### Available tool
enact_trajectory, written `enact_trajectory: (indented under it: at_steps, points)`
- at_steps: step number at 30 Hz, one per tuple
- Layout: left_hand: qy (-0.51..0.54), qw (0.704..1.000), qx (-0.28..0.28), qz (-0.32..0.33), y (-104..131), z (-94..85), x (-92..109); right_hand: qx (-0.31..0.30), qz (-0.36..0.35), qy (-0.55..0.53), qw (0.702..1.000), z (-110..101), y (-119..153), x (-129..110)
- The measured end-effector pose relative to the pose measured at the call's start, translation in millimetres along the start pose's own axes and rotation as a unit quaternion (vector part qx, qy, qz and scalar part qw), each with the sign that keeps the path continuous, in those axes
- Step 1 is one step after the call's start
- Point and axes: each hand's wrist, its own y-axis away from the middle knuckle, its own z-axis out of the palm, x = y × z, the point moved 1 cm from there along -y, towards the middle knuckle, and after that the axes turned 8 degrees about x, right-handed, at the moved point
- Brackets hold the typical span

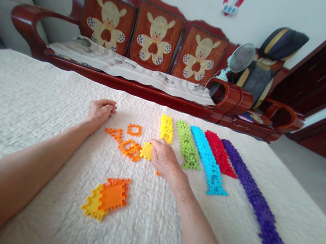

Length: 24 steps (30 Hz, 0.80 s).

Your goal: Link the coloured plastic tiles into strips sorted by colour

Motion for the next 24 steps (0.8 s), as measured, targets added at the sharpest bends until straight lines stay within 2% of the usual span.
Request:
enact_trajectory:
  at_steps: [6,11,19,24]
  points:
    - [0.003,1.000,-0.002,-0.002,0,-0.6,-1,-0.032,0.008,0.070,0.997,-7,9,-20]
    - [0.004,1.000,0.000,-0.007,1,-0.9,0,-0.006,0.050,0.158,0.986,0,13,-40]
    - [-0.008,1.000,0.002,-0.005,-3,-0.4,-5,-0.002,0.087,0.146,0.985,5,11,-47]
    - [-0.009,1.000,-0.001,-0.004,-3,-1.5,-5,0.024,0.076,0.149,0.986,12,14,-51]
